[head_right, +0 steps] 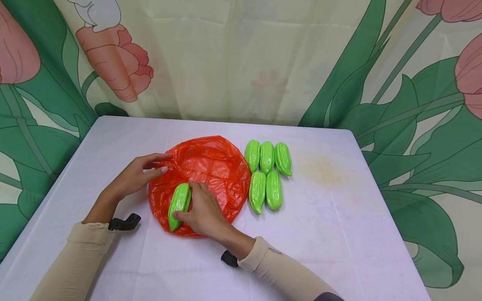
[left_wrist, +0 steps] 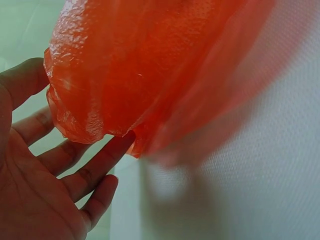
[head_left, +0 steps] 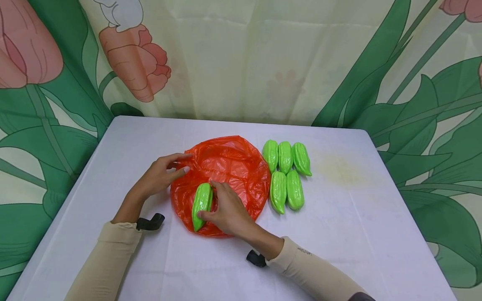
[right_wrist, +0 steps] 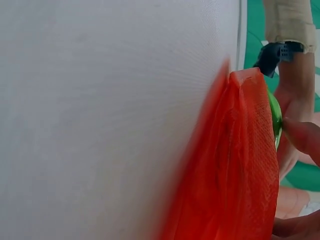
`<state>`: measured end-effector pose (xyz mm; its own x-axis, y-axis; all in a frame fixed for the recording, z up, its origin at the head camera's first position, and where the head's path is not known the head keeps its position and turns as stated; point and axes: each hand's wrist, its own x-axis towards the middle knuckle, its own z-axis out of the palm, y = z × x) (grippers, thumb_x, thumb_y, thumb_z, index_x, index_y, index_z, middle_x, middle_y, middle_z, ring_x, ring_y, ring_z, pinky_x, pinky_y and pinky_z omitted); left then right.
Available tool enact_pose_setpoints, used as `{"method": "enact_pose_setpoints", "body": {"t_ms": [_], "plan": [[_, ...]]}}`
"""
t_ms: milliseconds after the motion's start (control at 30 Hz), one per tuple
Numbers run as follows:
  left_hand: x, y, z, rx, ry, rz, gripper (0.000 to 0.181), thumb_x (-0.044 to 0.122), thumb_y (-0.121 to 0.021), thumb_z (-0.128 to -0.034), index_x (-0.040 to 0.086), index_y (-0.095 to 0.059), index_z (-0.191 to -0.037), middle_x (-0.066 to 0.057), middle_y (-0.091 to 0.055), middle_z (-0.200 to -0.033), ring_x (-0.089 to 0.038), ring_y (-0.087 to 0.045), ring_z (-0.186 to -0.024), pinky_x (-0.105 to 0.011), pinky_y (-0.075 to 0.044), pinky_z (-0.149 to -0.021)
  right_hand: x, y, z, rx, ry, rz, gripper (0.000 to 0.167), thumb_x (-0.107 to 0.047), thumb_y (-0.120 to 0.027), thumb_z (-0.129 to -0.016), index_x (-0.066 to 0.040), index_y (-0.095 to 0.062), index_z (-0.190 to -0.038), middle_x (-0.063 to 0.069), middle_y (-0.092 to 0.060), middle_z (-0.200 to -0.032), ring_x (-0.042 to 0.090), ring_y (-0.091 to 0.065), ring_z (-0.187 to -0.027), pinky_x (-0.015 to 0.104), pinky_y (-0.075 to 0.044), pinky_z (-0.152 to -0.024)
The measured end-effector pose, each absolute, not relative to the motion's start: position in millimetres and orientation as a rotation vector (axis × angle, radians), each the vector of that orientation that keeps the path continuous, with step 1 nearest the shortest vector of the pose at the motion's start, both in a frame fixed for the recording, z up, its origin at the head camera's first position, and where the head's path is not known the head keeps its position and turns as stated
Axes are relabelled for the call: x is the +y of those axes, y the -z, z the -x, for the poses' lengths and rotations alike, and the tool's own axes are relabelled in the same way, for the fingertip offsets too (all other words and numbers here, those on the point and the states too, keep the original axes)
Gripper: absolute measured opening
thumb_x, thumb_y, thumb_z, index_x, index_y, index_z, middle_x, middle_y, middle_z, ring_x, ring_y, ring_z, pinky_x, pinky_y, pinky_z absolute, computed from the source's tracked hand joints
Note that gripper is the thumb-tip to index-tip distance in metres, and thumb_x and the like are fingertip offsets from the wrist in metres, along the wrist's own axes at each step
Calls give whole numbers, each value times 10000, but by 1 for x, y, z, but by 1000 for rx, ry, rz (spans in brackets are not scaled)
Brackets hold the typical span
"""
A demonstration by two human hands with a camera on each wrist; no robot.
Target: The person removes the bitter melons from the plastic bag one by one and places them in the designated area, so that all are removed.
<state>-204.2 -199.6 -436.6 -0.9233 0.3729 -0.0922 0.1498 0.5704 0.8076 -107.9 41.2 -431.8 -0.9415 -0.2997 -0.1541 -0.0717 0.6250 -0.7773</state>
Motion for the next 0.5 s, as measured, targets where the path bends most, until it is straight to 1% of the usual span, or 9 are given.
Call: {"method": "enact_pose_setpoints", "body": {"t_ms": [167,267,333,500], "plan": [[-200,437,204,2551,-1280,-440,538,240,-677,-1051,108,-538,-1554,-193,-553,-1566,-459,-531,-1405,-622,-543,-1088,38,431,108,2579,1204,288,951,-321,-904,-866,-50,-385,-1615,82,-556,-1476,249,-559,-1338,453,-534,-1128],[-200,436,204,2546,-1282,-439,537,243,-676,-1052,112,-538,-1554,-187,-550,-1570,-451,-524,-1413,-624,-534,-1100,36,430,109,2579,1198,279,962,-360,-911,-854,-55,-395,-1606,70,-564,-1450,239,-566,-1306,438,-542,-1107],[-200,436,204,2544,-1284,-440,536,242,-677,-1051,116,-539,-1553,-182,-548,-1573,-444,-521,-1418,-627,-525,-1110,34,430,109,2582,1191,276,962,-377,-913,-848,-60,-404,-1601,58,-568,-1427,225,-571,-1279,413,-553,-1082],[-200,436,205,2545,-1287,-448,534,246,-680,-1049,121,-544,-1551,-178,-546,-1576,-445,-519,-1417,-634,-520,-1115,28,428,109,2582,1173,288,936,-365,-915,-847,-65,-422,-1585,42,-565,-1366,191,-569,-1223,341,-574,-1010]]}}
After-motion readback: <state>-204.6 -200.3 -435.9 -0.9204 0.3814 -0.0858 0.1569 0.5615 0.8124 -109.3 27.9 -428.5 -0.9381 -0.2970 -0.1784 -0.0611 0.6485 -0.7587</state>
